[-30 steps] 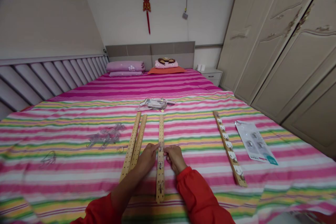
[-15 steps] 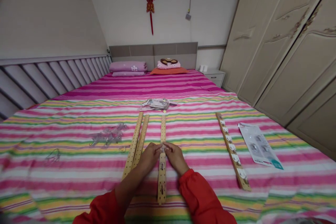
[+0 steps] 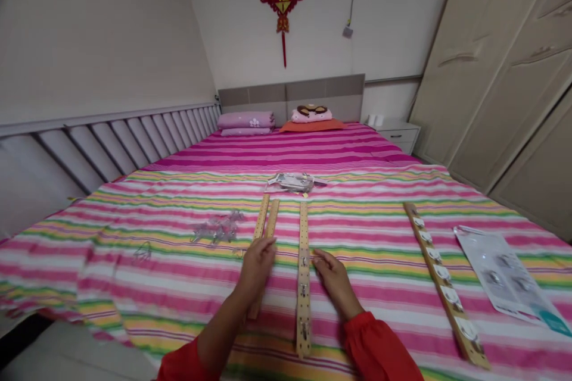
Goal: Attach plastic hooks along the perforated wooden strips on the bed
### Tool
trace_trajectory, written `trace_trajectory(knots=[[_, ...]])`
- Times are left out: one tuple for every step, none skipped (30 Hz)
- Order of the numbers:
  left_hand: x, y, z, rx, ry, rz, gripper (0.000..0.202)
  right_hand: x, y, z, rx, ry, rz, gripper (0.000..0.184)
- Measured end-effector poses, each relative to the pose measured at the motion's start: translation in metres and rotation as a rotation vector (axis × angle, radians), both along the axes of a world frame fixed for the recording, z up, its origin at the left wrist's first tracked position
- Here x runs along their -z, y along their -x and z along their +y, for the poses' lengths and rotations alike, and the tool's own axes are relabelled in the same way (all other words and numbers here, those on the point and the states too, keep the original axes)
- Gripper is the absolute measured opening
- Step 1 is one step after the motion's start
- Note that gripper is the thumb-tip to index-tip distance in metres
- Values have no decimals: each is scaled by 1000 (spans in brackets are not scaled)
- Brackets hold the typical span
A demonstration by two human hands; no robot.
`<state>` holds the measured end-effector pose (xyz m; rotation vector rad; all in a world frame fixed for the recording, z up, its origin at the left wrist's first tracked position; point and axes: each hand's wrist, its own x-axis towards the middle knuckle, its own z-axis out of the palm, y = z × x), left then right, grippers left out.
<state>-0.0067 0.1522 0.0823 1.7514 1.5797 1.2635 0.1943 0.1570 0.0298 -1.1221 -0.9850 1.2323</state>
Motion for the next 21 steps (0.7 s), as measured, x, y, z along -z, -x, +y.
trace_trajectory(knots=[[0,16,-2,-76,-39,-1,25,-1,-1,-4,20,26,37,44],[2,32,-4,-146,-65,16,22,-2,-1,-9,36,44,61,42],[5,48,-7,-212,-83,31,21,-4,-1,-13,54,54,75,40],[9,63,-9,-268,-87,48,20,-5,-1,-17,76,59,82,37],[14,76,-11,-296,-90,69,20,-7,0,-20,100,60,84,35],[19,86,-12,-308,-91,93,20,-9,1,-23,123,56,85,33],[23,94,-13,-311,-95,116,21,-12,3,-27,141,52,89,31],[26,99,-13,-308,-103,139,21,-15,5,-30,155,49,96,29],[28,103,-13,-305,-112,159,21,-19,7,-33,163,46,100,28],[30,104,-11,-302,-122,178,21,-23,9,-37,164,43,98,26],[29,104,-10,-301,-126,196,20,-27,11,-40,160,41,86,25],[28,104,-8,-300,-122,215,18,-32,12,-43,151,42,62,23],[27,103,-6,-301,-110,235,17,-37,13,-46,138,42,31,22],[24,102,-4,-305,-90,256,16,-41,13,-48,125,40,2,22],[22,102,-3,-318,-65,272,15,-44,13,-50,114,36,-20,22],[19,102,-2,-341,-33,283,15,-46,13,-52,106,30,-36,22],[17,103,-2,-369,2,290,15,-48,13,-54,97,24,-46,23],[15,104,-2,-398,37,293,16,-49,14,-55,89,18,-52,24],[14,105,-3,-423,67,294,16,-50,14,-56,80,16,-56,25],[13,107,-4,-437,82,295,16,-50,16,-57,71,18,-59,26],[13,108,-5,-430,78,301,15,-51,18,-58,62,19,-60,28]])
